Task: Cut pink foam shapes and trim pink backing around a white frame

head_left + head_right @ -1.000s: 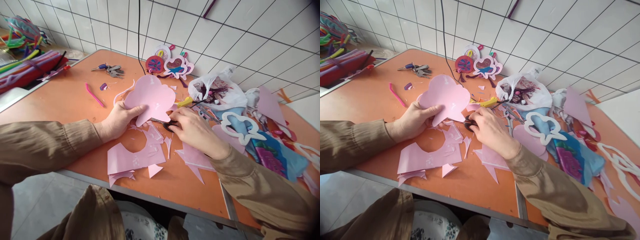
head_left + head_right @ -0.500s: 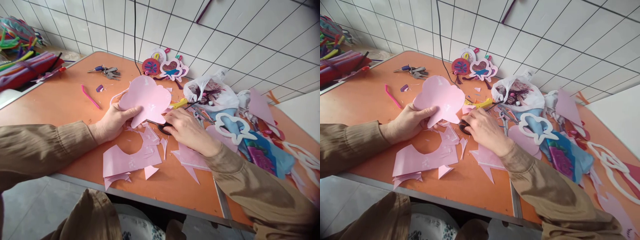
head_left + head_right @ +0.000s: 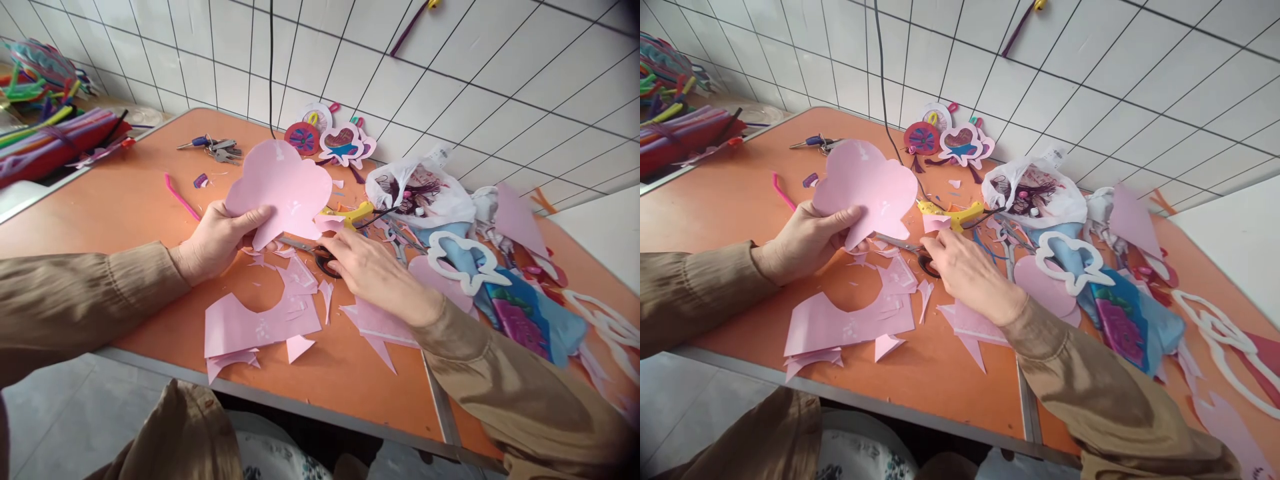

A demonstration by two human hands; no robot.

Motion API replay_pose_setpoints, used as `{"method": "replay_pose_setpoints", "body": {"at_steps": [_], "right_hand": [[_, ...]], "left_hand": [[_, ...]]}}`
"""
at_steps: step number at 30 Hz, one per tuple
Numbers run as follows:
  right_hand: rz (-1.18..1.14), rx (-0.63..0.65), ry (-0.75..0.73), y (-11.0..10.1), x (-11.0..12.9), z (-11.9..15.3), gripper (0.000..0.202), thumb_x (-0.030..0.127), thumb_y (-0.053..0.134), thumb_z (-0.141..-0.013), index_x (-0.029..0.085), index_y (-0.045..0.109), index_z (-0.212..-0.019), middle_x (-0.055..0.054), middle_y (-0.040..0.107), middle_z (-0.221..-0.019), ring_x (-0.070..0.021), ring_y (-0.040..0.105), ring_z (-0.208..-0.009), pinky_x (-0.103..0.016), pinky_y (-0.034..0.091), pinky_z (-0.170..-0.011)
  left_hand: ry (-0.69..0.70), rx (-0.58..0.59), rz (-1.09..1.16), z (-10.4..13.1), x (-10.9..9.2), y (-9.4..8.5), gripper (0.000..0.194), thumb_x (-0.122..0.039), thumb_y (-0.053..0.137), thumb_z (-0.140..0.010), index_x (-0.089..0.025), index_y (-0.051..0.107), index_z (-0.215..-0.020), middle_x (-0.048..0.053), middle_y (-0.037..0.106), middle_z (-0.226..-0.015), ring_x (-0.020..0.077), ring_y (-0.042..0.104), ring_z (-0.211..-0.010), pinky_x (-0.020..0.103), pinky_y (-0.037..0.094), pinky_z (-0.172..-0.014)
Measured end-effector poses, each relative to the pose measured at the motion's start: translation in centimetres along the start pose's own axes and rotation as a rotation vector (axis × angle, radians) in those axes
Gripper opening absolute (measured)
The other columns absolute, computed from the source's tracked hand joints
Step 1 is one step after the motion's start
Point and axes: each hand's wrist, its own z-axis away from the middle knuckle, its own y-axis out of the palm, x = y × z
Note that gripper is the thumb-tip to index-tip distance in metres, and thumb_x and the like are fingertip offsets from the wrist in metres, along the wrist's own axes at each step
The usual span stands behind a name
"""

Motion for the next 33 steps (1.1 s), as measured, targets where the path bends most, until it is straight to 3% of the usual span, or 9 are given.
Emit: {"method": "replay_pose_setpoints", "body": {"at_steps": [3,6,10,13,17,24,33], "right_hand": [[-0.199,-0.106,0.076,0.1,-0.3,0.1,0.043,0.005,0.048,-0.089,0.019,0.060,-0.129,-0.016,0.065,-0.123,-0.0296,0.069,-0.102,-0.047,0.057,-0.088],[-0.620,-0.177,0.172,0.5,-1.0,-0.4,0.049,0.011,0.050,-0.087,0.025,0.058,-0.133,-0.010,0.068,-0.121,-0.0264,0.067,-0.111,-0.046,0.055,-0.097],[-1.147,-0.150,0.339,0.6,-1.7,-0.9,0.039,0.028,0.063,-0.085,0.024,0.060,-0.124,-0.006,0.067,-0.100,-0.0192,0.066,-0.090,-0.034,0.055,-0.078],[-1.337,-0.143,0.334,0.3,-1.6,-0.5,0.048,0.049,0.075,-0.080,0.024,0.061,-0.119,-0.003,0.061,-0.093,-0.0161,0.060,-0.083,-0.028,0.048,-0.068],[-1.265,-0.120,0.195,0.1,-0.9,0.4,0.058,0.069,0.072,-0.078,0.022,0.064,-0.111,-0.002,0.059,-0.086,-0.0149,0.055,-0.077,-0.029,0.045,-0.070],[-1.019,-0.121,0.193,0.4,1.0,1.0,0.051,0.062,0.071,-0.082,0.017,0.069,-0.106,-0.002,0.059,-0.076,-0.0143,0.052,-0.068,-0.029,0.042,-0.063],[-1.124,-0.074,0.180,0.0,1.5,0.9,0.059,0.070,0.069,-0.079,0.016,0.069,-0.101,-0.002,0.059,-0.072,-0.0139,0.055,-0.064,-0.027,0.045,-0.057]], "left_hand": [[0.013,-0.053,0.014,-0.3,-0.2,-0.2,0.024,-0.029,0.082,-0.075,-0.009,0.068,-0.076,0.004,0.068,-0.062,0.0155,0.064,-0.048,0.028,0.055,-0.048],[0.061,-0.109,0.034,-0.8,-0.6,-0.6,0.020,-0.024,0.081,-0.075,-0.009,0.068,-0.080,0.004,0.069,-0.065,0.0125,0.063,-0.049,0.025,0.056,-0.050],[0.082,-0.154,0.092,-1.4,-0.8,-1.3,0.017,-0.020,0.079,-0.078,-0.011,0.066,-0.083,0.001,0.066,-0.062,0.0117,0.063,-0.052,0.024,0.055,-0.054],[0.071,-0.154,0.108,-1.7,-0.7,-1.5,0.014,-0.020,0.077,-0.079,-0.011,0.066,-0.081,0.001,0.064,-0.058,0.0120,0.062,-0.051,0.025,0.056,-0.055],[0.046,-0.167,0.054,-1.7,-0.6,-1.5,0.017,-0.022,0.078,-0.079,-0.009,0.068,-0.082,0.006,0.069,-0.064,0.0131,0.064,-0.051,0.025,0.053,-0.051],[0.052,-0.116,0.043,-1.3,-0.5,-1.1,0.019,-0.023,0.081,-0.077,-0.008,0.069,-0.079,0.005,0.066,-0.064,0.0145,0.066,-0.051,0.024,0.054,-0.047],[0.017,-0.062,0.025,-0.9,-0.1,-1.0,0.016,-0.024,0.079,-0.078,-0.011,0.070,-0.074,0.004,0.068,-0.064,0.0136,0.063,-0.047,0.026,0.056,-0.048]]}}
